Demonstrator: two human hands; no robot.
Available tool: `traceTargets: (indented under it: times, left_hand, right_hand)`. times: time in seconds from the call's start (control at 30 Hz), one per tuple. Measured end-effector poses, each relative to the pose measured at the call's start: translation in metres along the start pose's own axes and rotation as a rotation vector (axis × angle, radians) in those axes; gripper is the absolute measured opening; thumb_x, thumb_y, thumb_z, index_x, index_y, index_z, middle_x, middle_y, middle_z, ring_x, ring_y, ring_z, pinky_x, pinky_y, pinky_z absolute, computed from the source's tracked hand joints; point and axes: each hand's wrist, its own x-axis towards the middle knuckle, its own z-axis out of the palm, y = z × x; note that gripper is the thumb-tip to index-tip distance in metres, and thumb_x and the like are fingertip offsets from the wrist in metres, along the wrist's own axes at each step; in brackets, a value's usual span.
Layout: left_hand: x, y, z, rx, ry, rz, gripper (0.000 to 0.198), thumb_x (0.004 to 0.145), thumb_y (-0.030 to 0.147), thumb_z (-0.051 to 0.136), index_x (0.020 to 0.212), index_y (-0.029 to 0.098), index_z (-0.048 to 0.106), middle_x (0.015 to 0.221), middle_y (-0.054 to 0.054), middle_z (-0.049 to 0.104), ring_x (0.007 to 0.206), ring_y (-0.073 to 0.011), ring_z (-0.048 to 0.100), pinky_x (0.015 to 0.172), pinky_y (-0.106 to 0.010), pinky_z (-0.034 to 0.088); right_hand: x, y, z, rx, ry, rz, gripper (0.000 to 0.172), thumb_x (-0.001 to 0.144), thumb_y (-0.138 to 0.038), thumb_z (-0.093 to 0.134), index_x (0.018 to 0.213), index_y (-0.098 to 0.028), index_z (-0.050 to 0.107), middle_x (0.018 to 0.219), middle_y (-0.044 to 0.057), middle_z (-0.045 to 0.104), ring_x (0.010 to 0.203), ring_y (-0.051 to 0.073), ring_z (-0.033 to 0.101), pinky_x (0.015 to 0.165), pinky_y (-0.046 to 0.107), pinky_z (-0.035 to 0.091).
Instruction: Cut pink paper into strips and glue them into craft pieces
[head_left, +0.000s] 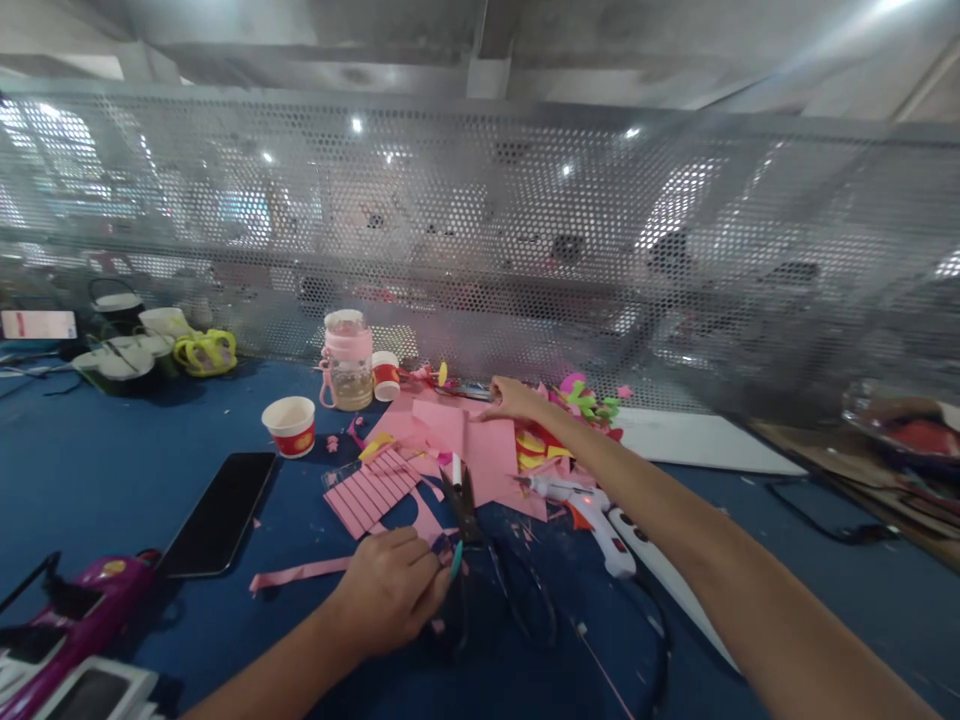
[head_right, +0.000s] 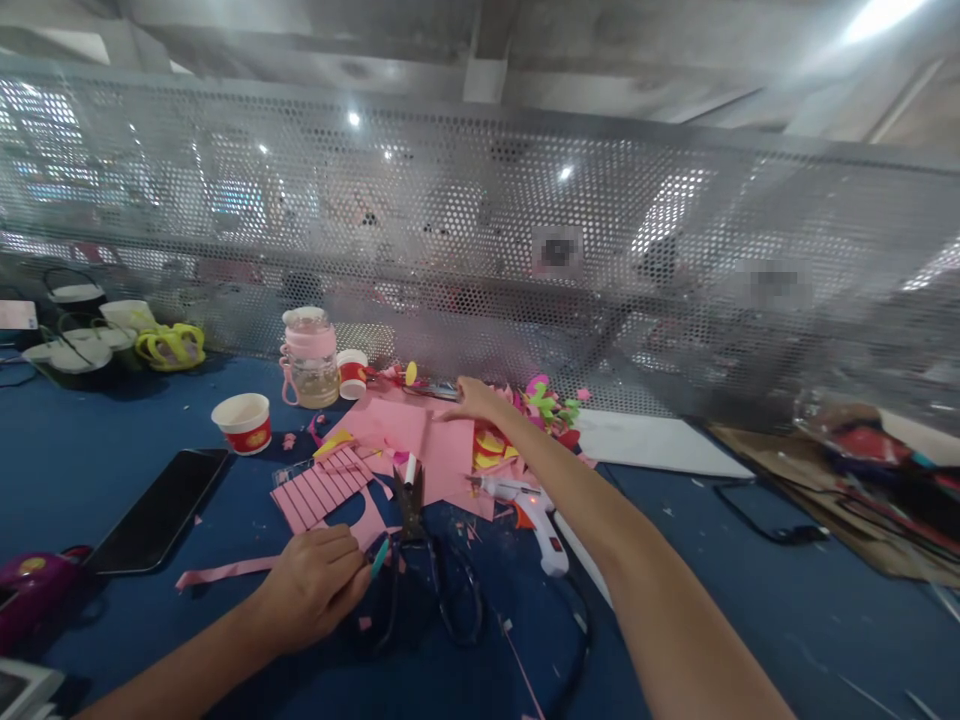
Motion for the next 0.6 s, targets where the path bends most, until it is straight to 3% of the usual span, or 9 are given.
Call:
traceTargets:
  times: [0.27, 0.6]
  left_hand:
    - [0.0, 0.0, 0.001, 0.002, 0.0, -0.016, 0.031, 0.081, 0.013, 0.037, 0.051, 0.016, 0.045, 0.045, 0.0, 0.048, 0.045, -0.0104, 0.04, 0.043, -0.025, 0.03]
    - [0.0, 0.0, 0.002, 0.004, 0.0, -0.004, 0.03, 0.08, 0.013, 0.038, 0.051, 0.015, 0.046, 0.045, 0.0, 0.048, 0.045, -0.0109, 0.04, 0.043, -0.025, 0.03]
  right_hand:
    - [-0.008, 0.018, -0.003, -0.036, -0.047, 0.045, 0.052, 0.049, -0.057, 0.066, 0.077, -0.019, 0.048, 0.081, 0.008, 0.06, 0.07, 0.021, 0.055, 0.059, 0.028, 0.039]
    - [-0.006, 0.014, -0.006, 0.017, -0.096, 0.001, 0.055, 0.049, -0.043, 0.073, 0.092, -0.017, 0.051, 0.098, 0.011, 0.059, 0.088, 0.023, 0.056, 0.073, 0.031, 0.043]
